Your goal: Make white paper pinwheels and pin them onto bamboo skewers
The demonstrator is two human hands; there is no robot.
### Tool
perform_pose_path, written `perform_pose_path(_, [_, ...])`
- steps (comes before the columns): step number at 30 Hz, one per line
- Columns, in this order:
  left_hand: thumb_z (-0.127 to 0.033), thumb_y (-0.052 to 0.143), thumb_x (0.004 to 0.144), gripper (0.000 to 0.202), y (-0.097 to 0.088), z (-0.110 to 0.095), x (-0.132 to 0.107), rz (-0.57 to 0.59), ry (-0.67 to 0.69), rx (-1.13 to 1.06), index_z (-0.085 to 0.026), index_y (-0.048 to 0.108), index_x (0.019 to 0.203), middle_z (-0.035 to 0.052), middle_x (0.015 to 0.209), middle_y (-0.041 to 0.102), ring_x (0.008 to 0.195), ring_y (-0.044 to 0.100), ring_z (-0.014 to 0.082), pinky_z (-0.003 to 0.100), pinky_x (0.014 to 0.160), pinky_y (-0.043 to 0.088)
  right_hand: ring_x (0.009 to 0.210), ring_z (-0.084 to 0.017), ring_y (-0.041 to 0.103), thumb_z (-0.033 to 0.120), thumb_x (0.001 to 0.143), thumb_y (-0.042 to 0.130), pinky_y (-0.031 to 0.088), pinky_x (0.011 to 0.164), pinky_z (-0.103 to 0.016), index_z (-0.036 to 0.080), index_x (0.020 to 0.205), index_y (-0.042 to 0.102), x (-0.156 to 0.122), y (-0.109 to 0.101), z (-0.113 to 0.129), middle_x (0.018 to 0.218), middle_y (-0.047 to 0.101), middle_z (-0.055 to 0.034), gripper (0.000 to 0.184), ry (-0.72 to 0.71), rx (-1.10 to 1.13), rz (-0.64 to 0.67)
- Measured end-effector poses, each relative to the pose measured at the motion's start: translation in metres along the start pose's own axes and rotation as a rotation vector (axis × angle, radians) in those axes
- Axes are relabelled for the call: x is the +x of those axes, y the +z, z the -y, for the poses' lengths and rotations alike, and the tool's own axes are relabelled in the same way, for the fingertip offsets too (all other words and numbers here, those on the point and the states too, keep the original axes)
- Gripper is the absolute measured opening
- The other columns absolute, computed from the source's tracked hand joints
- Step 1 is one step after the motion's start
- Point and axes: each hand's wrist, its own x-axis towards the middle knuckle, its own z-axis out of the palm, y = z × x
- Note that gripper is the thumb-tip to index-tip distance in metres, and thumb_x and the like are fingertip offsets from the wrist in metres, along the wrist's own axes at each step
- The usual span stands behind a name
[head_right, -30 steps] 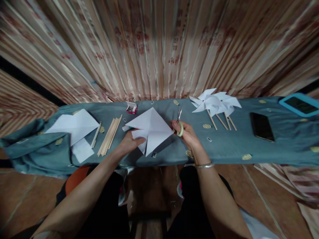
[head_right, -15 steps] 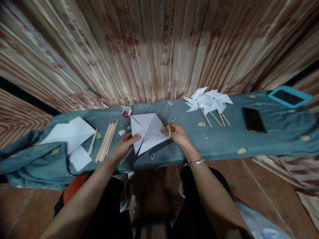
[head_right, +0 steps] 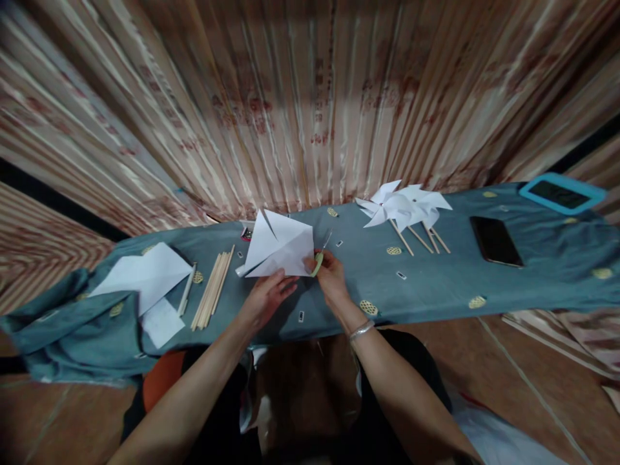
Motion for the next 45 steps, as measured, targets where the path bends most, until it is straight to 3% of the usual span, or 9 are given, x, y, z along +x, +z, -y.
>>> perform_pose_path(4, [-0.018,0.087,0.055,0.043,0.001,0.001,0.006,-0.16,0.104,-0.031,-0.019,0.067,0.094,0.0036,0.098,0.073,0.09,0.068,0.0189,0.033,0.084,0.053,0.064,-0.014,0.059,0.038,0.044,0.088,0.047,0.064,-0.029,0.019,0.081,0.066,-0.007,0.008,-0.004,0.068,0.066,0.0038,0.047,0.019,-0.055,0.046])
perform_pose_path(12, [-0.016,0.083,0.052,0.053,-0.01,-0.01,0.014,-0.248,0.305,0.079,-0.018,0.066,0.102,0.0066,0.106,0.073,0.096,0.068,0.0236,0.037,0.087,0.053,0.059,-0.012,0.056,0.043,0.045,0.09,0.045,0.059,-0.025,0.018,0.083,0.067,-0.025,0.006,0.004,0.065,0.066,0.003,0.05,0.088,-0.204,0.164])
perform_pose_path(20, [-0.019,0.08,0.058,0.049,-0.025,-0.032,0.02,-0.3,0.498,0.213,-0.02,0.067,0.105,0.0062,0.106,0.074,0.104,0.067,0.0248,0.038,0.094,0.051,0.058,-0.012,0.058,0.056,0.062,0.081,0.042,0.053,-0.023,0.017,0.089,0.069,-0.042,-0.017,0.022,0.071,0.071,-0.0034,0.049,0.31,-0.446,0.626])
perform_pose_path(23, [-0.019,0.079,0.058,0.049,-0.026,-0.034,0.019,-0.284,0.511,0.239,-0.019,0.068,0.106,0.006,0.104,0.074,0.101,0.067,0.0243,0.038,0.093,0.051,0.056,-0.01,0.057,0.056,0.064,0.08,0.042,0.053,-0.022,0.016,0.09,0.07,-0.047,-0.023,0.023,0.068,0.07,-0.0021,0.05,0.371,-0.49,0.725])
perform_pose_path(38, [-0.022,0.08,0.055,0.052,-0.019,-0.023,0.019,-0.268,0.445,0.26,-0.017,0.069,0.105,0.0066,0.093,0.076,0.094,0.068,0.0261,0.038,0.086,0.052,0.05,-0.008,0.052,0.06,0.058,0.082,0.038,0.049,-0.021,0.016,0.082,0.07,-0.047,-0.02,0.026,0.059,0.065,0.0011,0.052,0.383,-0.484,0.71])
perform_pose_path(45, [-0.023,0.08,0.056,0.054,-0.018,-0.022,0.017,-0.242,0.421,0.255,-0.016,0.067,0.108,0.0075,0.095,0.075,0.093,0.068,0.0261,0.038,0.084,0.053,0.052,-0.009,0.053,0.06,0.063,0.079,0.04,0.051,-0.022,0.017,0.082,0.07,-0.046,-0.021,0.025,0.063,0.067,-0.0006,0.048,0.351,-0.505,0.729])
